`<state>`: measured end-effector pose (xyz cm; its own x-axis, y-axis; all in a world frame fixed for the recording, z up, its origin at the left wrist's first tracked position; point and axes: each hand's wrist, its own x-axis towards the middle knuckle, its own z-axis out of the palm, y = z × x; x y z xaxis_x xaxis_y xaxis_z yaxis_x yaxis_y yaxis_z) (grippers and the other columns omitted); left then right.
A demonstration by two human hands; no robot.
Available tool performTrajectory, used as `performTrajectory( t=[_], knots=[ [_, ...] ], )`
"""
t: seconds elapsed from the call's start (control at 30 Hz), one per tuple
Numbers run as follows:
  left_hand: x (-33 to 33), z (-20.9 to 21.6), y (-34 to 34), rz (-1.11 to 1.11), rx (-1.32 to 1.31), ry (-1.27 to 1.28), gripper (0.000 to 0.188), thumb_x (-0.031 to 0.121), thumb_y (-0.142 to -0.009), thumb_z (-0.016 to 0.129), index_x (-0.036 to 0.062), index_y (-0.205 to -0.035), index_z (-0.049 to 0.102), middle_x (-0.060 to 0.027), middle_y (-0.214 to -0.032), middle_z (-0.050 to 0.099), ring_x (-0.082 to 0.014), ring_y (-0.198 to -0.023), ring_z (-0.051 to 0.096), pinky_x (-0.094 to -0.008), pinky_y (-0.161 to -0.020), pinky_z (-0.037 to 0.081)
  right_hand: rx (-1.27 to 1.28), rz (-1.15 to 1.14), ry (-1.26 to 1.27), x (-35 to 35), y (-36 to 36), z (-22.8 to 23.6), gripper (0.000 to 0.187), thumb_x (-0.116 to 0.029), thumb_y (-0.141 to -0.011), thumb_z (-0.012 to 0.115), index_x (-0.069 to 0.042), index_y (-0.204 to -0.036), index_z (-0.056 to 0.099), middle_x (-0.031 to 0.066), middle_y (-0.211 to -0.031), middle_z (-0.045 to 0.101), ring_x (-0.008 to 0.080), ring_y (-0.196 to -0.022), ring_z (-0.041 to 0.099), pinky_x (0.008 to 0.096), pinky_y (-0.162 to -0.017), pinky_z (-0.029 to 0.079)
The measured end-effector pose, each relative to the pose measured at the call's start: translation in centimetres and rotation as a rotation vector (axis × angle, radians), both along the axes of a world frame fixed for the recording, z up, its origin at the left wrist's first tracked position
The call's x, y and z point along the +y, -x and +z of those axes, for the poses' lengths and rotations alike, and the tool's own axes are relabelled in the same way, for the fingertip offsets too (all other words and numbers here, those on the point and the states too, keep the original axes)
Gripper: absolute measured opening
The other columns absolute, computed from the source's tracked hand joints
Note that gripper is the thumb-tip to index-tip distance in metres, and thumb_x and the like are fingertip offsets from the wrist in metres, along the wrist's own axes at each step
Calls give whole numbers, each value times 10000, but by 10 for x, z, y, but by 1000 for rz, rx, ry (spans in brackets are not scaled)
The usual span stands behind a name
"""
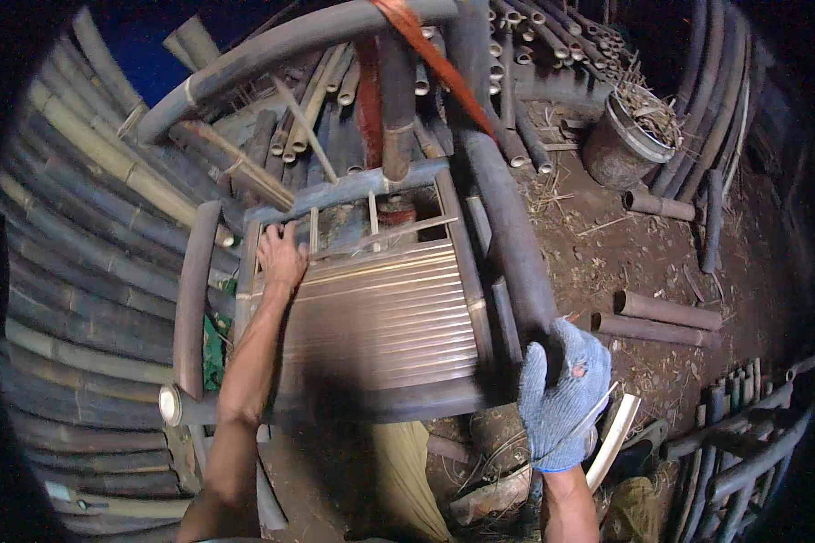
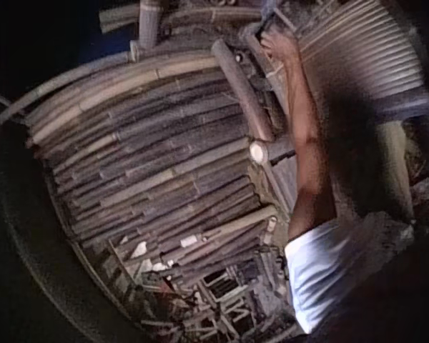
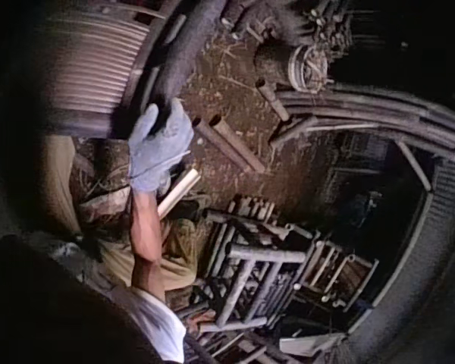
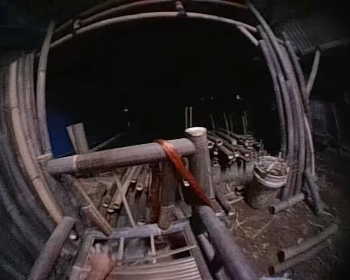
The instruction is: The person shaves bamboo strips using a machete and fits them into the seat of a bamboo chair frame.
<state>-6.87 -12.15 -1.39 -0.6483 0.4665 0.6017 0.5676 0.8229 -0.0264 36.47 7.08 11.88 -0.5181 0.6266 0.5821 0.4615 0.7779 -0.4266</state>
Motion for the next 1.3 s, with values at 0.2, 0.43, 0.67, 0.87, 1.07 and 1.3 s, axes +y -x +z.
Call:
performTrajectory(
  t=[0.2, 0.43, 0.67, 0.87, 1.07, 1.3],
  knots=[
    [126, 24, -61, -1055, -168, 142, 691, 68, -890, 577, 259, -1531, 403, -165, -1126, 609, -374, -1019, 647, -502, -898, 529, -3, 26, 19, 0, -1, 3, 316, -143, -869, 715, -25, -1150, 633, 193, -1017, 651, 396, -944, 605, 484, -865, 469],
    [183, 37, -15, -506, -480, 520, 666, 159, -1012, 493, 437, -1574, 269, -220, -1243, 589, -429, -1067, 664, -531, -890, 557, -74, 24, 72, -1, -2, 8, 297, -85, -868, 696, -7, -1144, 617, 176, -1029, 627, 354, -971, 588, 443, -909, 455],
    [196, 24, -6, -421, -542, 517, 617, 210, -1012, 518, 452, -1549, 333, -244, -1362, 552, -449, -1164, 624, -551, -980, 511, -71, 47, 69, -1, 1, 10, 299, -74, -859, 698, -4, -1139, 619, 177, -1039, 630, 354, -982, 587, 447, -914, 457],
    [198, 34, -15, -504, -587, 563, 501, 368, -1041, 444, 257, -1529, 406, -267, -1296, 607, -438, -1165, 622, -545, -984, 505, -78, 10, 36, 1, -2, 5, 311, -155, -861, 710, -40, -1142, 642, 172, -1000, 650, 370, -927, 599, 469, -864, 458],
    [206, 8, -33, -340, -669, 152, 520, 433, -1037, 421, 17, -1095, 727, -245, -1070, 716, -428, -1052, 672, -545, -960, 493, -60, 13, 37, -1, 1, 6, 303, -165, -862, 710, -34, -1128, 642, 184, -983, 647, 385, -920, 599, 474, -860, 459],
    [181, 21, -106, -356, -750, 244, 469, 412, -1018, 463, 47, -1062, 754, -243, -1019, 720, -426, -1025, 678, -537, -943, 500, -65, 14, 30, 3, -2, 8, 294, -172, -868, 703, -31, -1120, 644, 190, -986, 652, 393, -925, 603, 477, -860, 460]
  ],
)
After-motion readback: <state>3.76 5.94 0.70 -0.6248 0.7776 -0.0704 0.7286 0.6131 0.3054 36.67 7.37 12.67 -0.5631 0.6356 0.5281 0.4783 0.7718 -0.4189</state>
